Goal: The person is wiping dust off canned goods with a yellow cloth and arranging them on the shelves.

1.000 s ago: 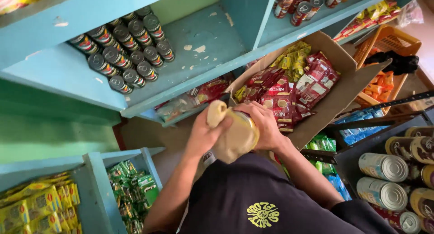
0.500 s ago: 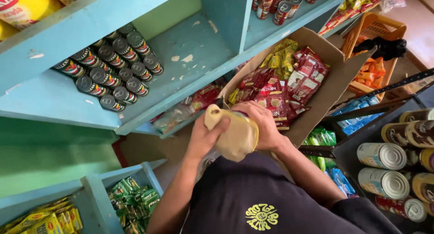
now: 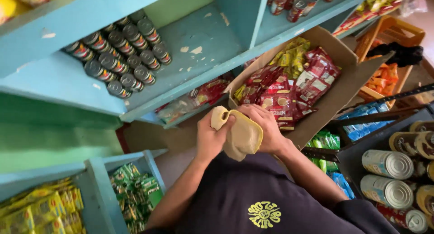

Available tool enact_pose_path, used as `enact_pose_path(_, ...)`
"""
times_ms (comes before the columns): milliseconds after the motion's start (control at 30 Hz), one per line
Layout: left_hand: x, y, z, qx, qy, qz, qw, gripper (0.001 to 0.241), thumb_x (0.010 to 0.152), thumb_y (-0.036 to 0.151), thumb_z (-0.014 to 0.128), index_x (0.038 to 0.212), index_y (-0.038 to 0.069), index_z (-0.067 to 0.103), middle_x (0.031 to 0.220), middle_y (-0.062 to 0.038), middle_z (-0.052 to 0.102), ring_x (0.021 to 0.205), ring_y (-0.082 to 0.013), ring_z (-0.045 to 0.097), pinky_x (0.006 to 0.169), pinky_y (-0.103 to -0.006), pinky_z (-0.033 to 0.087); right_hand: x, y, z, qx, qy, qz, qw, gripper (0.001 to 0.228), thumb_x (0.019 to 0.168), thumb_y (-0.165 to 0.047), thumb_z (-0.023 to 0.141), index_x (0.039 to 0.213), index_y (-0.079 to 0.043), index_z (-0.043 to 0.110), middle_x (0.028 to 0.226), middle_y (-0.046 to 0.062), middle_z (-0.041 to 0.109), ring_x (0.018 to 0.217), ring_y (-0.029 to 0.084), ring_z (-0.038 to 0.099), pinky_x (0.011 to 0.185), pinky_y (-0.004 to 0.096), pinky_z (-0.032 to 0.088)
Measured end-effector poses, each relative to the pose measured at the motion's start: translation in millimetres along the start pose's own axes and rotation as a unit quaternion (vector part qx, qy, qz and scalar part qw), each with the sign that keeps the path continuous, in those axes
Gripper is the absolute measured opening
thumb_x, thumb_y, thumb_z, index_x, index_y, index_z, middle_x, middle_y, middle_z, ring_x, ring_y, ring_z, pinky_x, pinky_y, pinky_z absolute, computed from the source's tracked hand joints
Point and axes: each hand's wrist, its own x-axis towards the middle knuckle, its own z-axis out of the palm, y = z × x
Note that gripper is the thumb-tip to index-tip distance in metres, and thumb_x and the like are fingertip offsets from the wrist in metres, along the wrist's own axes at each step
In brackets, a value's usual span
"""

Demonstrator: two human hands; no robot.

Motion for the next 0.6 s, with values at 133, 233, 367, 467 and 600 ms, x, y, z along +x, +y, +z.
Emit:
enact_pose_path(133, -10, 14, 9, 0.131, 0.086, 0.083, 0.984, 0.029, 0.091, 0.035, 0.077, 0.087, 0.012, 0.059, 0.071, -0.012, 0.059, 0.069, -0.0343, 0.067, 0.064, -0.0378, 0.054, 9, -6, 9, 0.025, -0.016, 0.008, 1.000, 0.054, 0.088, -0.037, 0.072, 0.117, 0.006, 0.061, 0.100, 0.025, 0.066, 0.087, 0.051, 0.067, 0.075, 0.059, 0.055)
enact_pose_path(233, -3, 19, 2, 0.175, 0.054, 0.158, 0.970, 0.026, 0.098, 0.028, 0.068, 0.089, 0.006, 0.056, 0.077, -0.016, 0.055, 0.075, -0.0430, 0.065, 0.068, -0.0455, 0.054, 9, -3, 6, 0.019, -0.021, -0.019, 0.999, 0.057, 0.087, -0.041, 0.073, 0.115, 0.008, 0.062, 0.104, 0.025, 0.067, 0.085, 0.050, 0.067, 0.075, 0.058, 0.055)
enact_pose_path(367, 8, 17, -12, 0.084, -0.027, 0.144, 0.986, 0.013, 0.094, 0.011, 0.069, 0.089, 0.003, 0.060, 0.076, -0.017, 0.058, 0.075, -0.0401, 0.065, 0.071, -0.0431, 0.055, -6, 2, 3, 0.029, -0.009, 0.035, 0.999, 0.072, 0.072, -0.048, 0.084, 0.118, 0.004, 0.063, 0.105, 0.023, 0.069, 0.090, 0.048, 0.069, 0.075, 0.058, 0.055)
enact_pose_path(467, 12, 22, -13, 0.029, -0.089, 0.128, 0.987, 0.017, 0.085, -0.001, 0.072, 0.097, 0.005, 0.061, 0.079, -0.014, 0.056, 0.078, -0.0300, 0.062, 0.074, -0.0405, 0.053, -9, 7, -6, -0.001, 0.019, 0.074, 0.997, 0.070, 0.072, -0.038, 0.087, 0.125, 0.001, 0.063, 0.108, 0.023, 0.070, 0.094, 0.047, 0.070, 0.079, 0.057, 0.054)
enact_pose_path(600, 7, 7, 7, 0.020, -0.077, 0.076, 0.994, 0.068, 0.058, 0.016, 0.098, 0.111, 0.007, 0.058, 0.089, -0.015, 0.060, 0.083, -0.0337, 0.064, 0.077, -0.0465, 0.051, 0, 13, -15, -0.048, 0.006, 0.035, 0.998, 0.056, 0.087, -0.040, 0.076, 0.124, 0.000, 0.063, 0.110, 0.020, 0.070, 0.098, 0.045, 0.070, 0.085, 0.053, 0.056)
